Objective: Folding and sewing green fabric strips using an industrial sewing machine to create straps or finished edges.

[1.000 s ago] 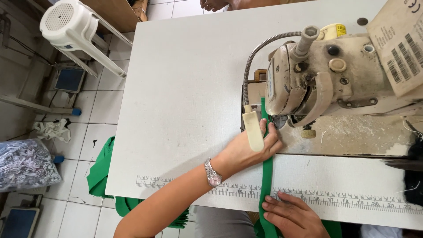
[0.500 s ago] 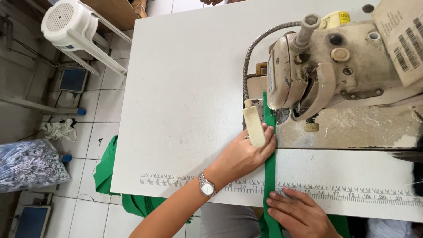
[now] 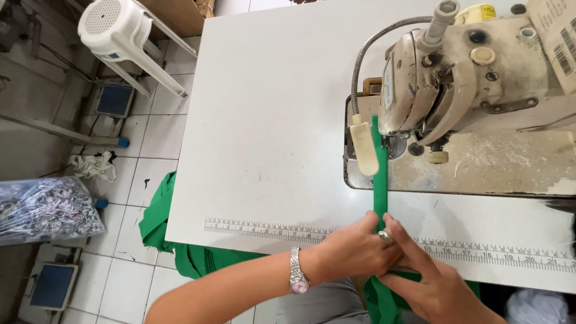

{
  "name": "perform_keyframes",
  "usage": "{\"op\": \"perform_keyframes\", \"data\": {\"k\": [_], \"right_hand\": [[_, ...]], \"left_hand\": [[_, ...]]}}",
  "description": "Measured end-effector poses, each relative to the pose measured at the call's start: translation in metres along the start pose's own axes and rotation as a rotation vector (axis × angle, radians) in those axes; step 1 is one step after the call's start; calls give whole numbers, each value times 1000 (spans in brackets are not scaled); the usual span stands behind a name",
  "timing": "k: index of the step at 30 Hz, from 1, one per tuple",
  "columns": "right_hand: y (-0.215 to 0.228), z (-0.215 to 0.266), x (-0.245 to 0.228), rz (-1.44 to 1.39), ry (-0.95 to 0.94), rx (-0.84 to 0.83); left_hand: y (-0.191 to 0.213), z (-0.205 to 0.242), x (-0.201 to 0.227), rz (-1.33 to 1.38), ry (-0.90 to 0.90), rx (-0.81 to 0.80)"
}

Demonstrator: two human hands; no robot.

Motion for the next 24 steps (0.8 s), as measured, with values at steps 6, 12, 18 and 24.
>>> {"op": "perform_keyframes", "data": {"k": [6, 12, 18, 24], "right_hand": [[-5, -2, 1, 25, -41, -24], [-4, 13, 4, -70, 27, 115], [42, -5, -41, -34, -122, 317], [70, -13, -43, -70, -154, 450]], "left_hand": [[-20, 4, 12, -120, -98, -33], [-2, 0, -12, 84, 26, 59], [-32, 10, -95, 211, 283, 214], [-46, -4, -125, 280, 435, 229]]}}
Point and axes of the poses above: each hand's wrist, its own z-axis away from the middle knuckle, its own y-axis out of the back of the hand, x = y × z, the point moved 8 cm from there along -z, towards the middle knuckle, and after that the axes turned 9 degrees about -z, right-handed, at the moved point
